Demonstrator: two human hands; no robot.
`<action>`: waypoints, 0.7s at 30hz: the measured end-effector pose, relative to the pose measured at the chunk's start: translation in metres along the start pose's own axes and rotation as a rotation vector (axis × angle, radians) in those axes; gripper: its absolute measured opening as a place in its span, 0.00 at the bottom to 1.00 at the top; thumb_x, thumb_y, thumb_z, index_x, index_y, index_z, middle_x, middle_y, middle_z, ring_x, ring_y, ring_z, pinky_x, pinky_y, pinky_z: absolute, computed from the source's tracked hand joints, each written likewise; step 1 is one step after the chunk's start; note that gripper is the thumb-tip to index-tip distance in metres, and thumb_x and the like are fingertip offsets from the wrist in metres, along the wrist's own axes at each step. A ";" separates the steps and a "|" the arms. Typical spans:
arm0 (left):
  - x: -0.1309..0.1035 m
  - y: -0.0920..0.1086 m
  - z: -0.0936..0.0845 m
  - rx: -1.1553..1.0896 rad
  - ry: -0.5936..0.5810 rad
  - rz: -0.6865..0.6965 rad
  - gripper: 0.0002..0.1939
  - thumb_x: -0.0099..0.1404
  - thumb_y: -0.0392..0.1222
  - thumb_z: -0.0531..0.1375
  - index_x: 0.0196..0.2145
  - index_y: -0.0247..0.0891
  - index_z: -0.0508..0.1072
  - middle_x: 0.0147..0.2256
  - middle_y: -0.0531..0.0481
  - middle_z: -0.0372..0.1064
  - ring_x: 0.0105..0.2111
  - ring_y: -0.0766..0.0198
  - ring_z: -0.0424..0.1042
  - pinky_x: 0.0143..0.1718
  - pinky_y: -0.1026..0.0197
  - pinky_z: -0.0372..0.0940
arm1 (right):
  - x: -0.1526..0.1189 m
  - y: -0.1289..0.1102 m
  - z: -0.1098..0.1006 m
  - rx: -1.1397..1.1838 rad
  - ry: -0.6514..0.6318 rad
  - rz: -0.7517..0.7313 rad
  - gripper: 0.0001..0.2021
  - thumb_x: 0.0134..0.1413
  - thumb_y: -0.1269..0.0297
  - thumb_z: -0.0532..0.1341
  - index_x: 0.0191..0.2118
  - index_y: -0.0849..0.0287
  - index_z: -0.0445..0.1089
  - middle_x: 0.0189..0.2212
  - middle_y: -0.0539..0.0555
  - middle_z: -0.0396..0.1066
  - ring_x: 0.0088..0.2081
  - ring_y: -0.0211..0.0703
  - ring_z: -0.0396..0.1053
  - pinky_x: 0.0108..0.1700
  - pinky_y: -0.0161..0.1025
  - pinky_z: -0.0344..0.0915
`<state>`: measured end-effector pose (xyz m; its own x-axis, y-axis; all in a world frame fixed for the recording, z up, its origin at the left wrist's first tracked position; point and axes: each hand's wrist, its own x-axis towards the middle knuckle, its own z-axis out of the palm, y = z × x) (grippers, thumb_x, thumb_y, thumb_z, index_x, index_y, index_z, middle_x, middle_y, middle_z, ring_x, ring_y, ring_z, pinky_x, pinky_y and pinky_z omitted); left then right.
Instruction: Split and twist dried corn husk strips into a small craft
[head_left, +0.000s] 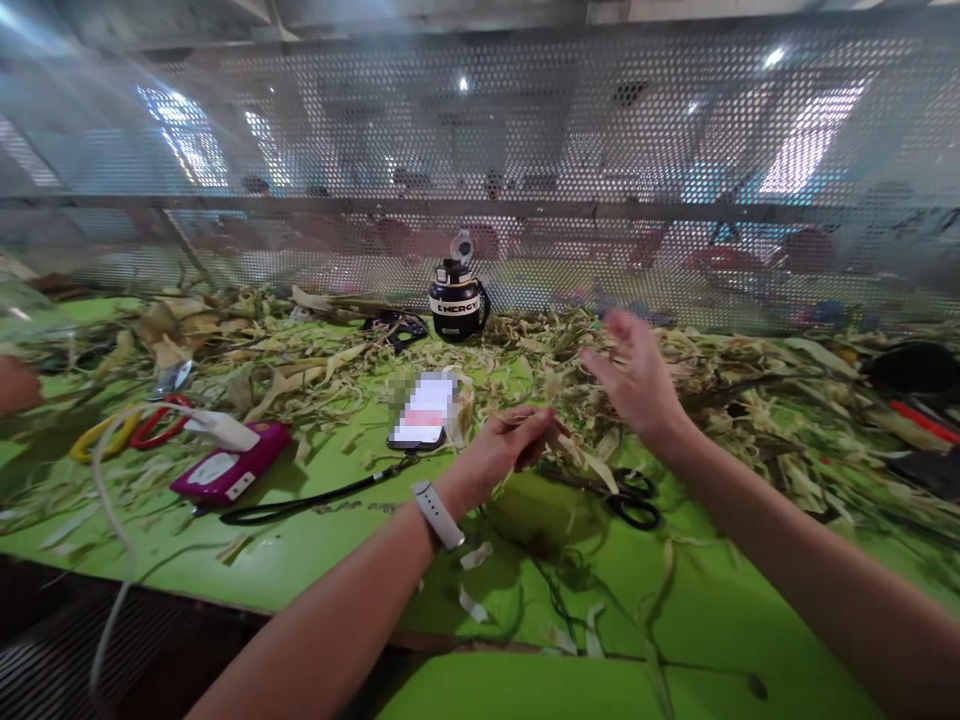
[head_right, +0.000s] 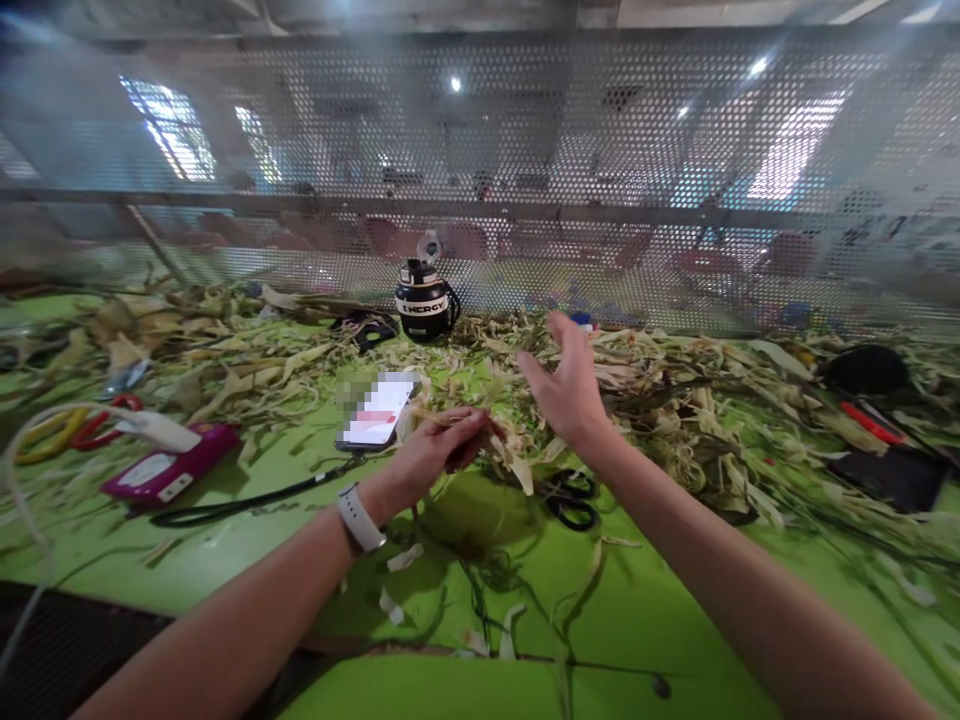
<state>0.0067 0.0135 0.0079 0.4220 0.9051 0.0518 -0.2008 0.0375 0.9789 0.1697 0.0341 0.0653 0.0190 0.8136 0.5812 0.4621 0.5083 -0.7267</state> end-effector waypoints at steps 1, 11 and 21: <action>0.000 0.000 0.001 0.045 -0.008 0.004 0.17 0.57 0.53 0.58 0.28 0.34 0.73 0.17 0.56 0.54 0.17 0.74 0.51 0.18 0.67 0.44 | -0.002 -0.006 -0.002 -0.106 0.015 -0.117 0.22 0.49 0.58 0.61 0.50 0.56 0.65 0.54 0.58 0.61 0.57 0.53 0.53 0.58 0.57 0.46; -0.002 -0.005 0.009 0.273 -0.073 0.063 0.21 0.54 0.54 0.59 0.14 0.36 0.62 0.13 0.56 0.55 0.14 0.74 0.51 0.17 0.67 0.46 | -0.025 -0.001 0.033 -0.025 -0.260 -0.257 0.05 0.52 0.65 0.61 0.31 0.54 0.75 0.36 0.54 0.74 0.45 0.46 0.67 0.49 0.47 0.61; -0.009 0.003 0.011 0.021 -0.145 -0.069 0.19 0.56 0.56 0.58 0.27 0.34 0.73 0.15 0.57 0.54 0.16 0.74 0.50 0.17 0.66 0.43 | -0.009 -0.014 0.014 0.168 -0.508 0.105 0.15 0.54 0.54 0.57 0.35 0.61 0.72 0.31 0.52 0.72 0.33 0.39 0.68 0.35 0.35 0.63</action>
<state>0.0123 0.0005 0.0130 0.5577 0.8300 0.0108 -0.1488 0.0872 0.9850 0.1509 0.0238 0.0652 -0.3931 0.8751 0.2824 0.3319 0.4214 -0.8439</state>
